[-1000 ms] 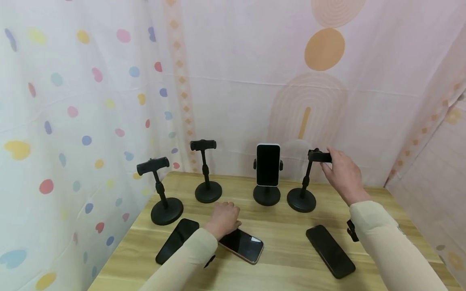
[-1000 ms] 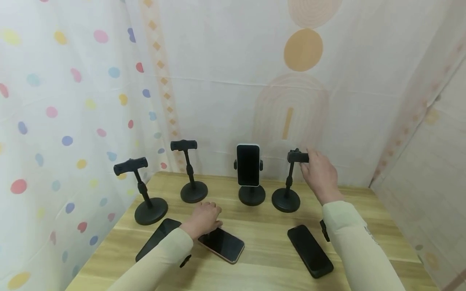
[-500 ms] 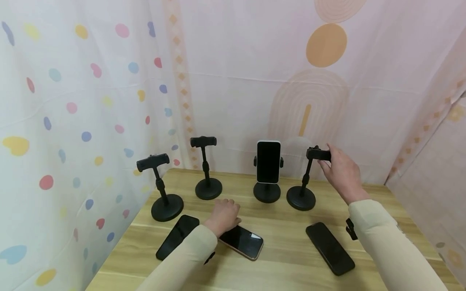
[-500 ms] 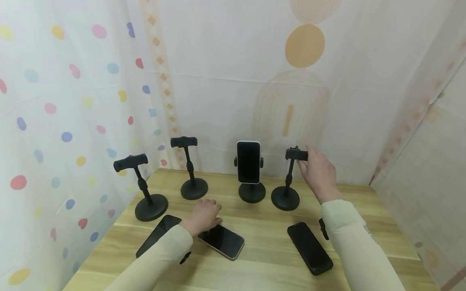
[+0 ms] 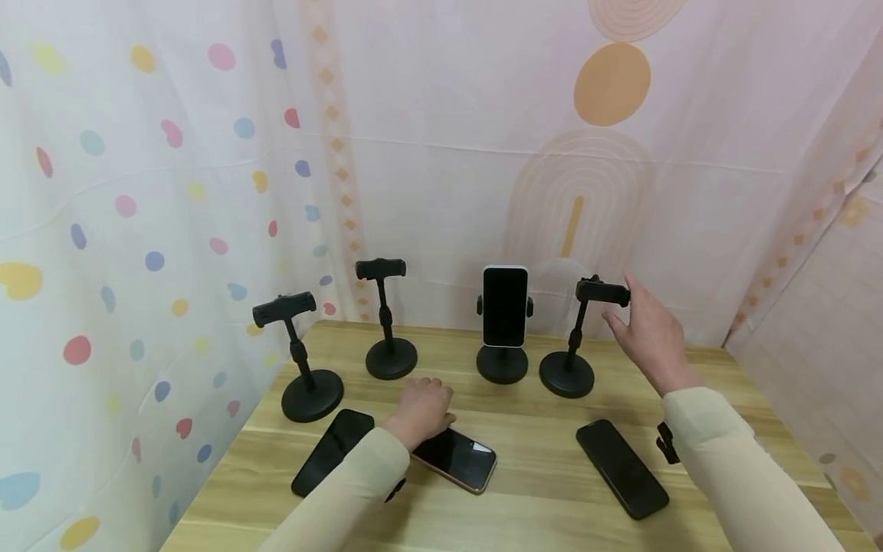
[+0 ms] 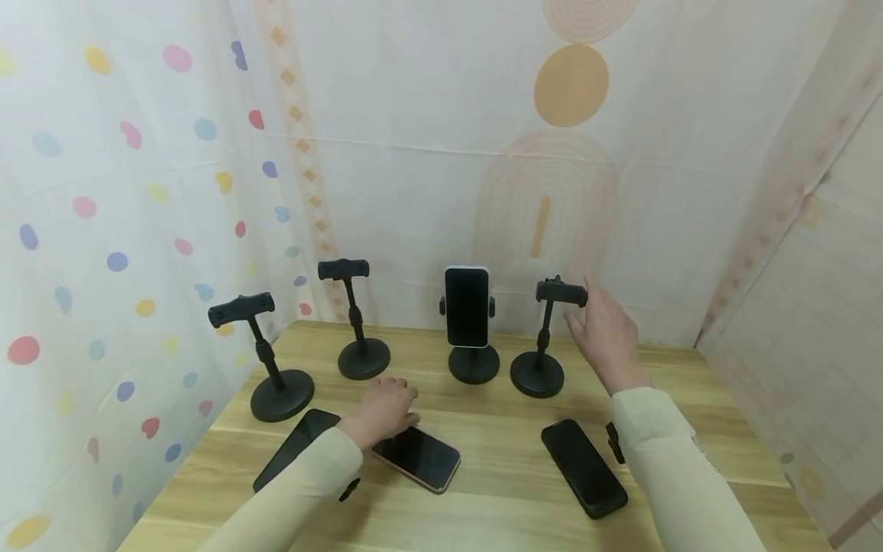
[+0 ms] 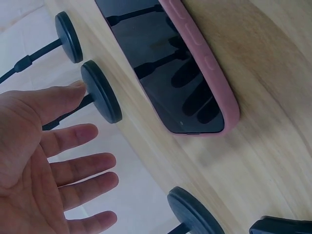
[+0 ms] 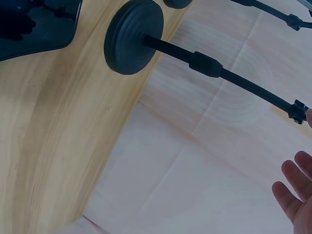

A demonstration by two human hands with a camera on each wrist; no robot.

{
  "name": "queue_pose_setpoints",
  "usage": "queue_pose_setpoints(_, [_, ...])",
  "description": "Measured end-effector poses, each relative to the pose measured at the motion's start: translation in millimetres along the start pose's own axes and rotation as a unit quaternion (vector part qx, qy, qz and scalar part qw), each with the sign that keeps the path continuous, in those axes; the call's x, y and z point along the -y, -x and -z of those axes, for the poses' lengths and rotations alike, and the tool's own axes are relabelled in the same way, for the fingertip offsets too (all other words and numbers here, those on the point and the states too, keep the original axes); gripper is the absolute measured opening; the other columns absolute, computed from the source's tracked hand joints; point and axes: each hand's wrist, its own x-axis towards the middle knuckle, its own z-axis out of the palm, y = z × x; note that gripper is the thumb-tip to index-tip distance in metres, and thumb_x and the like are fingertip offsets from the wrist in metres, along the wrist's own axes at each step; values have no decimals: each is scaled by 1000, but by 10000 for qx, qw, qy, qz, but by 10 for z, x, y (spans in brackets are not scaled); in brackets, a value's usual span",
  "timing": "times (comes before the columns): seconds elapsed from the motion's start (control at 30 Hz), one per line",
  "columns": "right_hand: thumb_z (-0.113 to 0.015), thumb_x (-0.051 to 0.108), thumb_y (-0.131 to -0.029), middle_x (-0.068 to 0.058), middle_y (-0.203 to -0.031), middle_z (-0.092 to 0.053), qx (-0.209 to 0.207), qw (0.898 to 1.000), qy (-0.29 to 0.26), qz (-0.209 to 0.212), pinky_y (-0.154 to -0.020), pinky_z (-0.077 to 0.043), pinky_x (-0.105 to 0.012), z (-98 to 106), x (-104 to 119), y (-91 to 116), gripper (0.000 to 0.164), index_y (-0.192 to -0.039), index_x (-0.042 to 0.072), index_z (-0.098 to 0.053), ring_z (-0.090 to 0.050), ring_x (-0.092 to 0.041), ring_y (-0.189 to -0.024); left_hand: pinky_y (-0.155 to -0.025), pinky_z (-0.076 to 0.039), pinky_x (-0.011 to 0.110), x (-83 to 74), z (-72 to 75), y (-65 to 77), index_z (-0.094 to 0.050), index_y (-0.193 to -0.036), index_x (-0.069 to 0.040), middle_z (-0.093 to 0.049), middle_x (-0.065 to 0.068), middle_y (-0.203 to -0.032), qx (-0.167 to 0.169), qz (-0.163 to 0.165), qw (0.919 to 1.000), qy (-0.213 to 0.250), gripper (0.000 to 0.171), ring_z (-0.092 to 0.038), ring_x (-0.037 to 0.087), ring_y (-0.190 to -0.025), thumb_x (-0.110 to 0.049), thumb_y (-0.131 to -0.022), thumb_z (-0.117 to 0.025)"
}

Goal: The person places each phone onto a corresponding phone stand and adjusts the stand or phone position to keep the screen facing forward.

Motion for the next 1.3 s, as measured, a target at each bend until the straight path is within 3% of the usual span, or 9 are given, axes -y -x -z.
queue_pose_setpoints(0.23, [-69, 19, -94, -34, -125, -57, -60, 9999, -156, -3, -76, -49, -60, -40, -23, 84, 60, -140, -9, -43, -60, -50, -102, -82, -49, 47, 2, 2, 20, -71, -100, -14, -65, 5, -93, 70, 10, 10000, -28, 31, -63, 26, -92, -43, -88, -74])
queue_pose_setpoints(0.47, [-67, 20, -95, -32, -121, -60, 224, 9996, -163, -73, -78, -48, -61, -113, -67, 161, 47, -126, -11, -51, -60, -50, -103, -84, -48, 48, -3, 19, 42, -72, -104, -13, -67, 7, -95, 93, -22, 9999, 39, 34, -64, 28, -94, -43, -88, -74])
queue_pose_setpoints(0.73, [-67, 21, -94, -30, -125, -59, 495, 9987, 80, -45, -77, -50, -58, -222, -116, 297, 56, -136, -10, -49, -60, -47, -104, -86, -47, 50, 0, 18, 47, -72, -108, -12, -67, 9, -100, 116, 22, 9997, 213, 35, -63, 29, -98, -41, -89, -74])
queue_pose_setpoints(1.3, [-66, 23, -95, -31, -128, -57, 970, 9948, -117, -297, -86, -46, -62, -392, -150, 565, 55, -134, -11, -49, -55, -50, -114, -85, -48, 49, -9, 66, 70, -72, -108, -12, -68, 9, -101, 258, 127, 9986, 441, 35, -63, 29, -99, -40, -88, -75])
